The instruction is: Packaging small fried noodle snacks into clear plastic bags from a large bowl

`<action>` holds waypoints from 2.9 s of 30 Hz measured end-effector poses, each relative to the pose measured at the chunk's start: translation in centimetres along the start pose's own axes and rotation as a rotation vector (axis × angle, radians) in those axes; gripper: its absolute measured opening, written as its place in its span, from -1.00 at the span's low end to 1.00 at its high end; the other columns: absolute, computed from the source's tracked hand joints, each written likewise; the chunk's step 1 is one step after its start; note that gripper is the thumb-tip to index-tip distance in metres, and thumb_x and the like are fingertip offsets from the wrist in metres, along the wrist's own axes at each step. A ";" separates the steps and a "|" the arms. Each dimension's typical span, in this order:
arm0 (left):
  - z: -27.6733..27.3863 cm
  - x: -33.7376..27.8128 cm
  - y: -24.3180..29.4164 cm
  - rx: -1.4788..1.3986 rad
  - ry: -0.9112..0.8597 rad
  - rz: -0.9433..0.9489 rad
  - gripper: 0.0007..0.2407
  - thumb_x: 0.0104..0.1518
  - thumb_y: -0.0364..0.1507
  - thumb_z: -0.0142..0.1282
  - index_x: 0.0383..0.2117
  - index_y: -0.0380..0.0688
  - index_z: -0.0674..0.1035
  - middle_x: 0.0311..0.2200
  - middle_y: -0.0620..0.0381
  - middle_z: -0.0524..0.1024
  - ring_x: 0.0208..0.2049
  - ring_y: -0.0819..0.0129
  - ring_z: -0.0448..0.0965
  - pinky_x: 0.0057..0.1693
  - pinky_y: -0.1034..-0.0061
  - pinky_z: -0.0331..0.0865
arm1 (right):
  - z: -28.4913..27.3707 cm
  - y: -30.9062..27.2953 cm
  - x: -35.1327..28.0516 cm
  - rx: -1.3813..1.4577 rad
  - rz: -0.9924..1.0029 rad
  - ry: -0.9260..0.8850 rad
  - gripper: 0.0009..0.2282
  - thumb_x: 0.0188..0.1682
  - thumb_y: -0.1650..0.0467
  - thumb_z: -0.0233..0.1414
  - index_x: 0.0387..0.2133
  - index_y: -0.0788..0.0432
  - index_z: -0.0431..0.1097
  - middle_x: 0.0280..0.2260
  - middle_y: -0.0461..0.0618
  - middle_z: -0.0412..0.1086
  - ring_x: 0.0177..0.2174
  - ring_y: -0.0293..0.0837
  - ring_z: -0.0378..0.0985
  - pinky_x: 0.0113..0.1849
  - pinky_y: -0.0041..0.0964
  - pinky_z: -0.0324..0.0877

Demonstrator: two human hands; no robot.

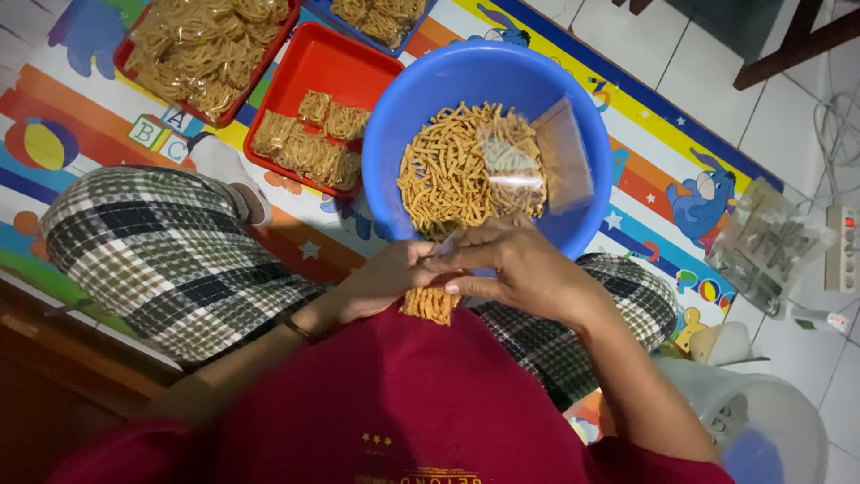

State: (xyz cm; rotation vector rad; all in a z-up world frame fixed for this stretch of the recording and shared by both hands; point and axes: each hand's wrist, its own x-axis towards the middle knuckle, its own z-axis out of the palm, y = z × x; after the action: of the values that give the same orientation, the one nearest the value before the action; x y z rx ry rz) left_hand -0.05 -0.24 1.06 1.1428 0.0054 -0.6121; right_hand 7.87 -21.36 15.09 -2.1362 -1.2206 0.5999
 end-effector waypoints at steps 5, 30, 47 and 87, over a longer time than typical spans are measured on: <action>1.9 -0.4 3.6 0.047 0.028 -0.006 -0.69 0.19 -0.50 0.18 0.02 -0.45 0.54 -0.11 -0.12 0.65 -0.07 0.23 0.62 0.13 0.29 0.43 | -0.3 -0.7 0.2 0.003 0.080 -0.005 -0.78 0.01 0.15 0.13 -0.29 -0.03 0.59 -0.31 -0.03 0.55 -0.24 0.06 0.56 -0.08 0.08 0.21; -0.5 2.1 3.8 0.094 -0.048 -0.012 -0.72 0.17 -0.33 0.27 -0.21 -0.37 0.67 -0.18 -0.11 0.64 -0.01 0.14 0.56 0.24 0.20 0.29 | -2.7 -0.3 1.4 0.078 0.037 -0.053 -0.66 0.13 0.15 -0.07 -0.15 0.06 0.59 -0.44 0.13 0.51 -0.37 0.25 0.61 -0.08 0.35 0.22; 1.7 3.3 6.2 -0.114 0.069 0.133 -0.66 0.24 -0.41 0.10 0.09 -0.35 0.55 -0.03 -0.24 0.61 -0.01 0.16 0.62 0.11 0.28 0.49 | -0.6 5.6 -0.1 0.112 0.126 0.699 -0.73 -0.05 0.38 0.27 -0.06 0.03 0.57 -0.30 -0.01 0.47 -0.28 -0.01 0.59 -0.14 -0.15 0.46; 4.5 1.9 6.1 0.386 0.066 0.038 -0.74 0.24 -0.37 0.03 -0.04 -0.17 0.65 -0.21 0.00 0.73 -0.14 0.31 0.67 0.13 0.29 0.48 | 4.2 3.3 -21.4 0.125 1.269 0.699 -0.54 0.06 0.29 -0.05 0.27 0.07 0.28 0.11 0.49 0.33 0.14 0.53 0.28 0.15 0.37 0.13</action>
State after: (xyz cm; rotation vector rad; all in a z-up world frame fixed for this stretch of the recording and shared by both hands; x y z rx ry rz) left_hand 2.98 -3.22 7.60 1.5330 -0.0809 -0.5541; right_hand -2.95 -40.24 11.67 -2.4678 0.6198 0.2986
